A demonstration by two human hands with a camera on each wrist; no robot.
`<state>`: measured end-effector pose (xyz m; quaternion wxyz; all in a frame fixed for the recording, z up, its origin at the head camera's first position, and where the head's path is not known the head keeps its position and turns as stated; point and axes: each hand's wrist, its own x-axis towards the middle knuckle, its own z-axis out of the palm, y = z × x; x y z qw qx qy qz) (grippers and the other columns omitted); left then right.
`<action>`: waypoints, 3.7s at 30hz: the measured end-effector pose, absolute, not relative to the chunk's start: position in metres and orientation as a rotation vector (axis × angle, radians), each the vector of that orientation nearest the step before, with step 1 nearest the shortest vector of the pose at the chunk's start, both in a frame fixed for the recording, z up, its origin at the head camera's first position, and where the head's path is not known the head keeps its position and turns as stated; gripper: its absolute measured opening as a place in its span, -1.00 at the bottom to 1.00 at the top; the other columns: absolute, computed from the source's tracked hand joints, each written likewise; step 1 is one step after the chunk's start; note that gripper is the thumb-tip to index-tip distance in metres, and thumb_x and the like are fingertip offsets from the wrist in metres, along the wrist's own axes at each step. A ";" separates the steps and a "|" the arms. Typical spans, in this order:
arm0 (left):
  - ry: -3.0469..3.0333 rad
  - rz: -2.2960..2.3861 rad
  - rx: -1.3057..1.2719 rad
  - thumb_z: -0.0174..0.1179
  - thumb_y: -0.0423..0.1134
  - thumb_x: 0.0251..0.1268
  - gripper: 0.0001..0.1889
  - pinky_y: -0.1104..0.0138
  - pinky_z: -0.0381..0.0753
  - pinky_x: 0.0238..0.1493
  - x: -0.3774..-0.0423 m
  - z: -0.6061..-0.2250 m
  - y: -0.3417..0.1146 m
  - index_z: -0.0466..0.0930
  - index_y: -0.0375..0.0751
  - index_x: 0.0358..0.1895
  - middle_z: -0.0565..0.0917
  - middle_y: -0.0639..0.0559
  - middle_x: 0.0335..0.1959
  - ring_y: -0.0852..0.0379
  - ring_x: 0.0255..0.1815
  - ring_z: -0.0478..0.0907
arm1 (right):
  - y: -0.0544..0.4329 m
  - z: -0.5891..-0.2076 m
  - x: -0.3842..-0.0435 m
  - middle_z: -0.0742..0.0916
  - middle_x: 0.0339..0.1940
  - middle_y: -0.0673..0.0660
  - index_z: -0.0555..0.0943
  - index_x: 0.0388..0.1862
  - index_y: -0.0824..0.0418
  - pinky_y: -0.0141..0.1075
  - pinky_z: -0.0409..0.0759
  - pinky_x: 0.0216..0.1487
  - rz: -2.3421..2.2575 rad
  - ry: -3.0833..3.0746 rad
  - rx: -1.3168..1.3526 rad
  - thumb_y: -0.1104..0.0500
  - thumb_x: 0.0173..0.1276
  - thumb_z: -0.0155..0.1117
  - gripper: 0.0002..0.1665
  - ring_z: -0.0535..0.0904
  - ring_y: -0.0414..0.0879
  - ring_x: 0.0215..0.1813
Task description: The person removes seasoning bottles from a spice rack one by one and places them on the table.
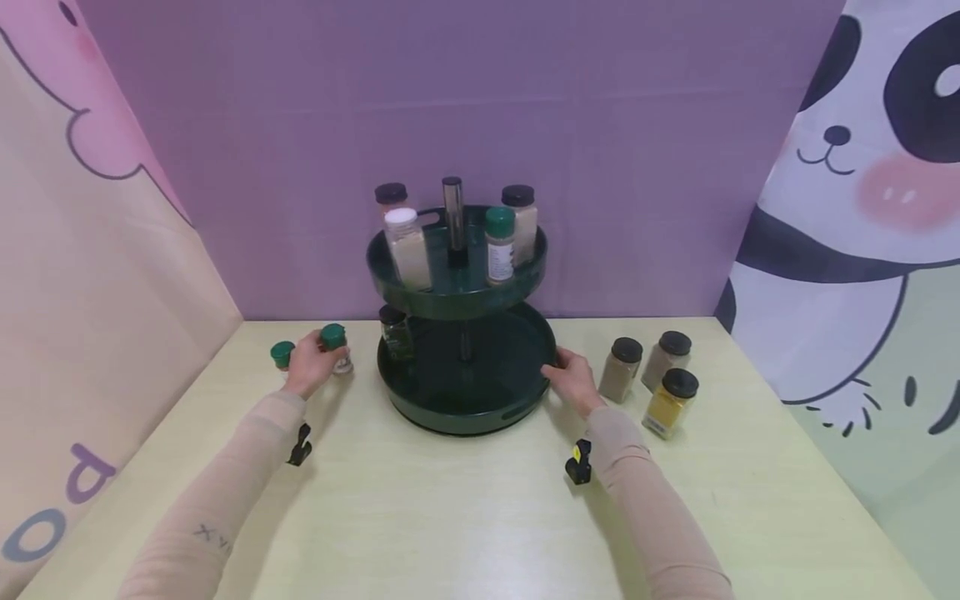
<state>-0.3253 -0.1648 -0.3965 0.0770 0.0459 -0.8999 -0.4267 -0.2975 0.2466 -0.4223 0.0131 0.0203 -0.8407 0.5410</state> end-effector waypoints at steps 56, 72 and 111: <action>-2.691 -1.339 0.263 0.11 -0.17 0.24 -0.41 -0.03 0.35 0.18 -0.331 -0.412 -0.175 0.21 -0.40 0.27 0.43 -0.38 0.17 -0.26 0.18 0.38 | 0.241 -0.420 -0.300 0.32 0.32 0.44 0.10 0.35 0.48 -0.07 0.25 0.32 1.733 -2.657 -0.090 0.30 0.35 -0.03 -0.36 0.24 0.20 0.35; -2.622 -1.359 0.203 0.10 -0.13 0.25 -0.32 0.04 0.22 0.31 -0.331 -0.393 -0.165 0.08 -0.31 0.37 0.24 -0.28 0.34 -0.19 0.33 0.20 | 0.241 -0.419 -0.298 0.31 0.32 0.44 0.10 0.35 0.49 -0.06 0.24 0.33 1.746 -2.639 -0.072 0.31 0.35 -0.04 -0.37 0.22 0.20 0.36; -2.761 -1.375 -0.223 0.26 -0.25 0.09 -0.33 0.06 0.23 0.31 -0.363 -0.386 -0.108 0.22 -0.30 0.29 0.31 -0.29 0.31 -0.18 0.33 0.22 | 0.242 -0.421 -0.298 0.33 0.30 0.46 0.10 0.34 0.51 -0.05 0.24 0.32 1.718 -2.645 -0.050 0.32 0.34 -0.03 -0.37 0.24 0.22 0.35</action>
